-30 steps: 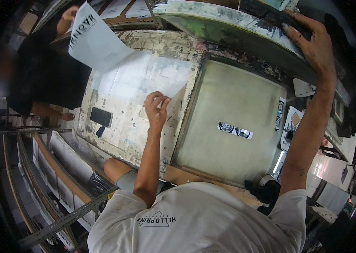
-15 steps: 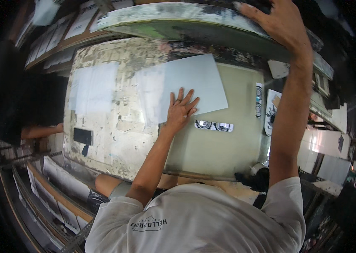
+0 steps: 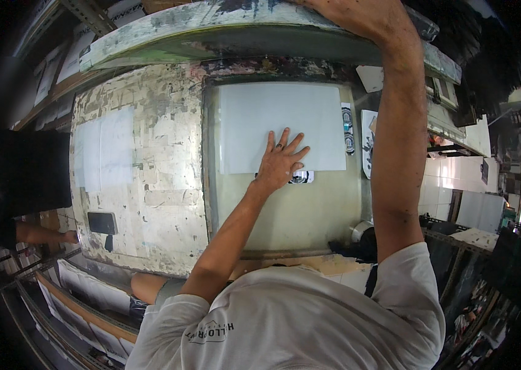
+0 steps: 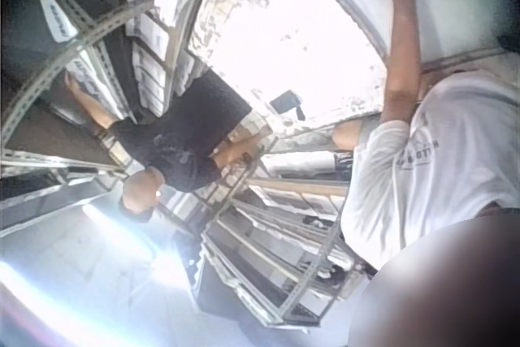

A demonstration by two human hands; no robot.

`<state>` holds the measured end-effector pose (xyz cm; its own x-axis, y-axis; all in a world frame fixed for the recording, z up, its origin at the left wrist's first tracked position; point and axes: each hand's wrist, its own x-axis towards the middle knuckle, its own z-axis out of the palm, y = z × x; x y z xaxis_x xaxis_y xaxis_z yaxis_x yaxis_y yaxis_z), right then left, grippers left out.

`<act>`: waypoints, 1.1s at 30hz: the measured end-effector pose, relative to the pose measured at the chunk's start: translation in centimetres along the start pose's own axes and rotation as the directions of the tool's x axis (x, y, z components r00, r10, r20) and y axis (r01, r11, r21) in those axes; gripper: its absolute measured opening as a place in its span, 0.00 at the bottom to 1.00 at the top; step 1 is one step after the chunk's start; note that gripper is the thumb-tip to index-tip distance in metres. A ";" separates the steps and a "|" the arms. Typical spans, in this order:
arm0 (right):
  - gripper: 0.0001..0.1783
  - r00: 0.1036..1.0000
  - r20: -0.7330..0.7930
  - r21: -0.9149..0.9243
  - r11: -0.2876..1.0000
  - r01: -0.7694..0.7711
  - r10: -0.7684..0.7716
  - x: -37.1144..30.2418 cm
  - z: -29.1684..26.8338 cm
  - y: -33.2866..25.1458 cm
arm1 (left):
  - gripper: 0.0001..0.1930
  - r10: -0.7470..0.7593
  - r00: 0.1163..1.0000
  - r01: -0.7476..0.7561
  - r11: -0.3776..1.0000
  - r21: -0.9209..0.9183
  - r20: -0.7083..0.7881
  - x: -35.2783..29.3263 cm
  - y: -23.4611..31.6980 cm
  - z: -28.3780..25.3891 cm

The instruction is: The person performs screen printing on plastic sleeves using a frame and squeegee, then stands up to gather and organize a stack of the printed items.

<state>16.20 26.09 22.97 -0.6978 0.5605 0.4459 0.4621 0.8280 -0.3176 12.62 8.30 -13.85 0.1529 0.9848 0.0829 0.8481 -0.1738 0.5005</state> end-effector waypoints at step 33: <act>0.32 0.816 0.548 0.088 0.957 -0.275 0.185 -24.5 15.8 -0.8 | 0.48 -0.687 0.457 0.306 0.718 -0.625 -0.565 -23.0 -6.3 -6.5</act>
<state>24.23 11.43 -0.95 -0.7839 0.6017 -0.1532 0.5866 0.6369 -0.5003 0.45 -13.19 -13.27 -0.7995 0.5728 0.1809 0.3384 0.1807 0.9235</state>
